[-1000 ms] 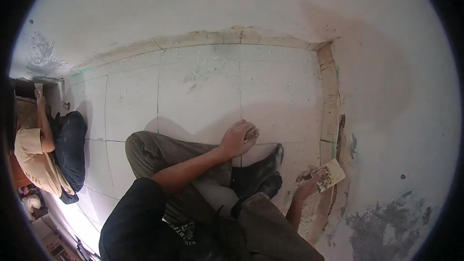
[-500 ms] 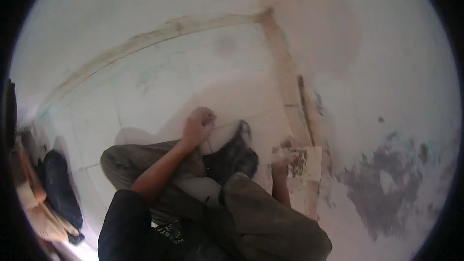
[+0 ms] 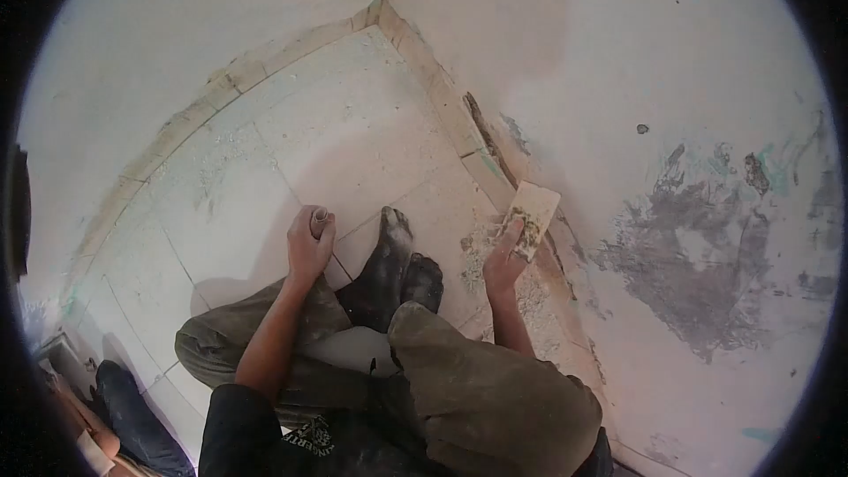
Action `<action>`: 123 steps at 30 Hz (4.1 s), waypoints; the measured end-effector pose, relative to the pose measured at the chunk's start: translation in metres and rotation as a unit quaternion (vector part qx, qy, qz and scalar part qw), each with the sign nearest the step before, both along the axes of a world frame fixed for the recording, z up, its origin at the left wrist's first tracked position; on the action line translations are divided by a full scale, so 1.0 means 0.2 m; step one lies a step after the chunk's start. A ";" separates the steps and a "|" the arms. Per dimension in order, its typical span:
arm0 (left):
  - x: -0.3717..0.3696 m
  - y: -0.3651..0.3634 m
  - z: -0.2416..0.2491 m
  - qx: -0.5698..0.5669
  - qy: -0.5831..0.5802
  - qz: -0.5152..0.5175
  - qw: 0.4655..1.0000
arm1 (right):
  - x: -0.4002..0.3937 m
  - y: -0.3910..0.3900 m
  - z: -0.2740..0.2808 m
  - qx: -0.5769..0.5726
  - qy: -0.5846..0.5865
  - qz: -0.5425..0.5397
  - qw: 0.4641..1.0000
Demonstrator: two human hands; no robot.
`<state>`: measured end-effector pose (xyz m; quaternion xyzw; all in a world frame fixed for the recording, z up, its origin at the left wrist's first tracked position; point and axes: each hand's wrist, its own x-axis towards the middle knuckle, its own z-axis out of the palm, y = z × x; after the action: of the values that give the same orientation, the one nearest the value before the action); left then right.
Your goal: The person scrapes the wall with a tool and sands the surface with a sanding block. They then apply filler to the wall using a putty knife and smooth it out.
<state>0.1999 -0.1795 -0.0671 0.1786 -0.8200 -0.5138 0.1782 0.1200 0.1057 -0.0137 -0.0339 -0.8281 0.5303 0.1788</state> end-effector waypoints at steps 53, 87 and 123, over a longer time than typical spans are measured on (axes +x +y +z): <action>0.02 -0.01 0.03 -0.027 0.057 0.086 0.994 | -0.39 -0.18 0.40 0.424 -0.056 -0.076 0.901; 0.02 -0.03 0.05 0.013 0.083 0.036 0.996 | -0.04 -0.15 0.51 0.382 0.133 0.032 0.914; 0.02 0.00 0.01 0.056 -0.012 0.021 0.998 | -0.49 -0.18 0.24 0.302 -0.068 0.007 0.951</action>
<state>0.2048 -0.1800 -0.0649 0.2117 -0.7879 -0.5529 0.1693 0.0214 0.0696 0.0338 -0.0086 -0.9599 0.2530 0.1207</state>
